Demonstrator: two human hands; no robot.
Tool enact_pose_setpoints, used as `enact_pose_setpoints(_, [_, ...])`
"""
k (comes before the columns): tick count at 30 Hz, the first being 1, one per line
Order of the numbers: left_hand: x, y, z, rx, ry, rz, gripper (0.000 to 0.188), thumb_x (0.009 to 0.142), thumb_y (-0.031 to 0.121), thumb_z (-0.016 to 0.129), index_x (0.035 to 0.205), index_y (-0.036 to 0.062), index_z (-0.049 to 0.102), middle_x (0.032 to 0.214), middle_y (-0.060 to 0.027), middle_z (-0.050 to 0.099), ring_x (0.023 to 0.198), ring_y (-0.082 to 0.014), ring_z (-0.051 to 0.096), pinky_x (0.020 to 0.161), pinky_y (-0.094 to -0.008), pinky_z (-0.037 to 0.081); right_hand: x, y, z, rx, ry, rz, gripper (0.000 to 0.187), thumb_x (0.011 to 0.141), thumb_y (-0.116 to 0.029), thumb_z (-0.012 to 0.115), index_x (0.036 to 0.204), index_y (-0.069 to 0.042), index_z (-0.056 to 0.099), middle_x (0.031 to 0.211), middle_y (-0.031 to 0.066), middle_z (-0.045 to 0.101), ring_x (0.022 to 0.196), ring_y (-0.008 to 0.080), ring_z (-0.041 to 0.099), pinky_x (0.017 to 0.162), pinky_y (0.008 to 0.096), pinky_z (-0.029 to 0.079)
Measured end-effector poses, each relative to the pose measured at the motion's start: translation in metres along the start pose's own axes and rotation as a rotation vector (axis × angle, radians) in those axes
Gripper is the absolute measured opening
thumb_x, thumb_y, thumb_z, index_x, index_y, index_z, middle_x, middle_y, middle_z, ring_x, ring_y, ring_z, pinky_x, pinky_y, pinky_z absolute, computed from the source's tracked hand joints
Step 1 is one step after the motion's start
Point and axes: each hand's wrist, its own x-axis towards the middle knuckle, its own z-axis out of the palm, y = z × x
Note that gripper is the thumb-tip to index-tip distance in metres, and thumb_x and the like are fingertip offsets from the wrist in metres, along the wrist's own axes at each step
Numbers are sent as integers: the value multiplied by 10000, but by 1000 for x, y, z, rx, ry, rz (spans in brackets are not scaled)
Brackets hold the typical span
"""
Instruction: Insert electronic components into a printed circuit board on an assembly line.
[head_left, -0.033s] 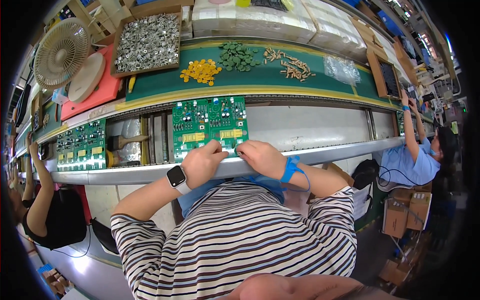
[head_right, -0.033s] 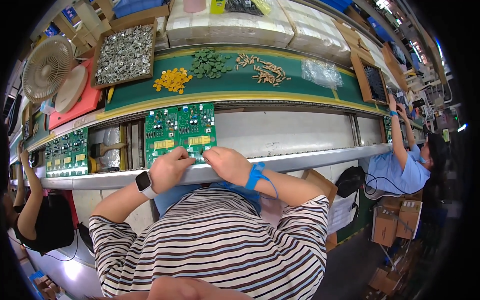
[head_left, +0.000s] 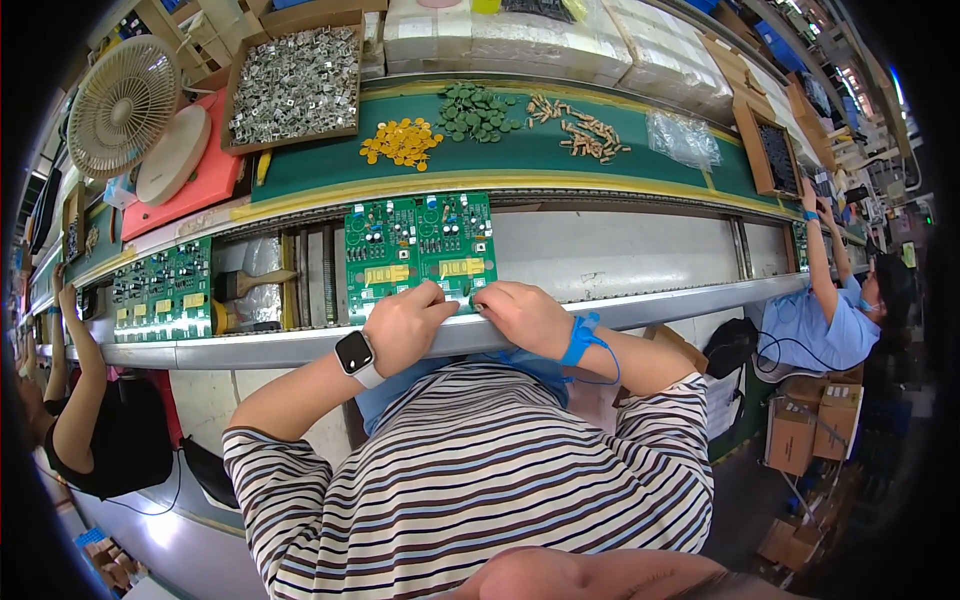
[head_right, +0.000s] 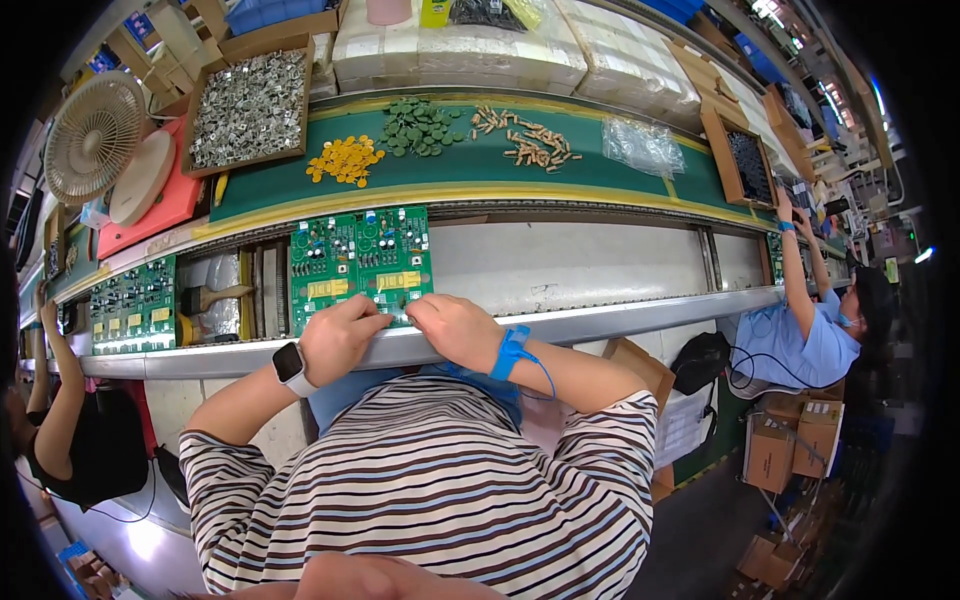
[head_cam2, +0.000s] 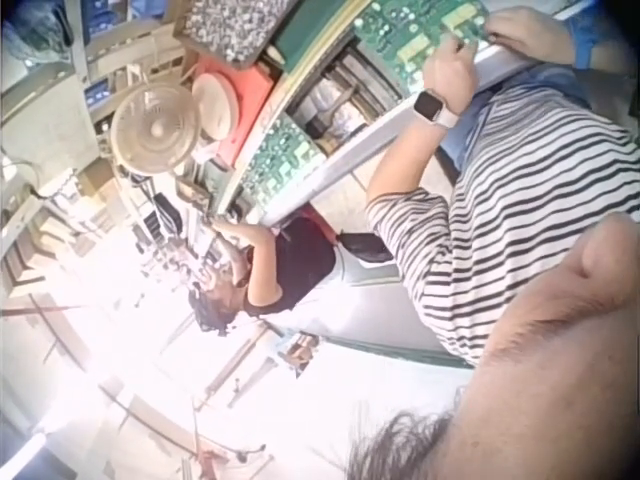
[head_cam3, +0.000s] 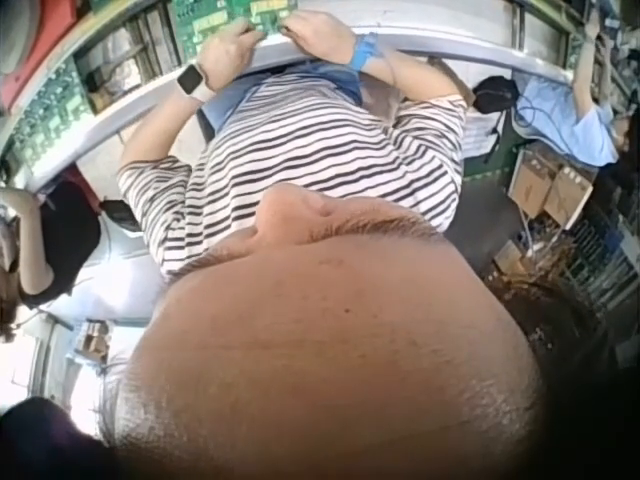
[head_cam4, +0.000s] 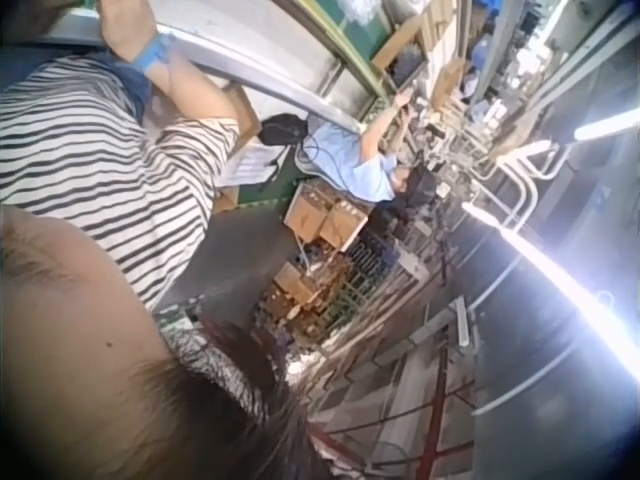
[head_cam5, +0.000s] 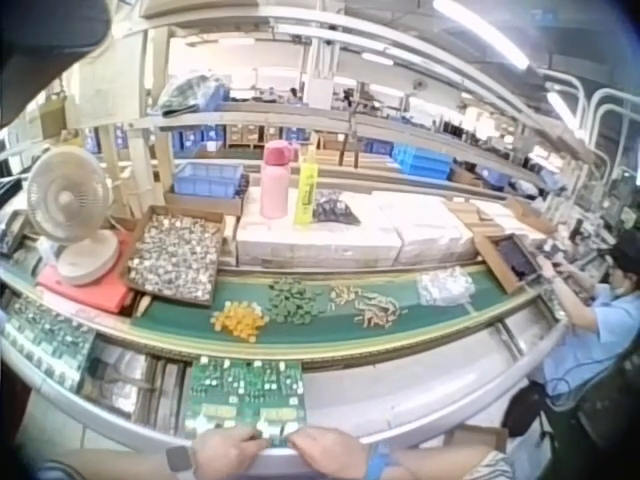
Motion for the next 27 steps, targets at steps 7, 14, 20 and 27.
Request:
enact_pose_setpoints(7, [11, 4, 5, 51, 206, 44, 292, 699, 25, 621, 986, 75, 601, 783, -70, 601, 724, -237, 596, 601, -339, 500, 0, 2, 2, -66, 21, -43, 161, 744, -34, 620, 899, -23, 579, 838, 107, 573, 762, 283, 590, 660, 349, 502])
enact_pose_setpoints(14, [10, 2, 4, 44, 118, 19, 215, 691, 61, 650, 902, 70, 609, 784, -75, 614, 731, -241, 593, 607, -349, 498, 2, 7, -4, 202, 82, 85, 154, 779, -61, 635, 932, -39, 630, 844, 93, 588, 728, 228, 594, 630, 306, 487])
enact_pose_setpoints(20, [19, 10, -2, 73, 154, 42, 164, 675, 120, 686, 821, 78, 624, 783, -42, 559, 744, -225, 549, 607, -330, 481, 2, 7, -11, 355, 39, 245, 176, 789, -67, 640, 960, -29, 637, 786, 75, 618, 644, 129, 567, 593, 259, 461])
enact_pose_setpoints(27, [35, 19, 16, 116, 202, 74, 195, 650, 165, 722, 791, 66, 629, 779, -57, 530, 739, -229, 546, 613, -327, 471, -3, 17, -16, 638, -12, 529, 165, 826, -67, 628, 979, -4, 626, 825, 27, 625, 673, 53, 540, 591, 209, 453])
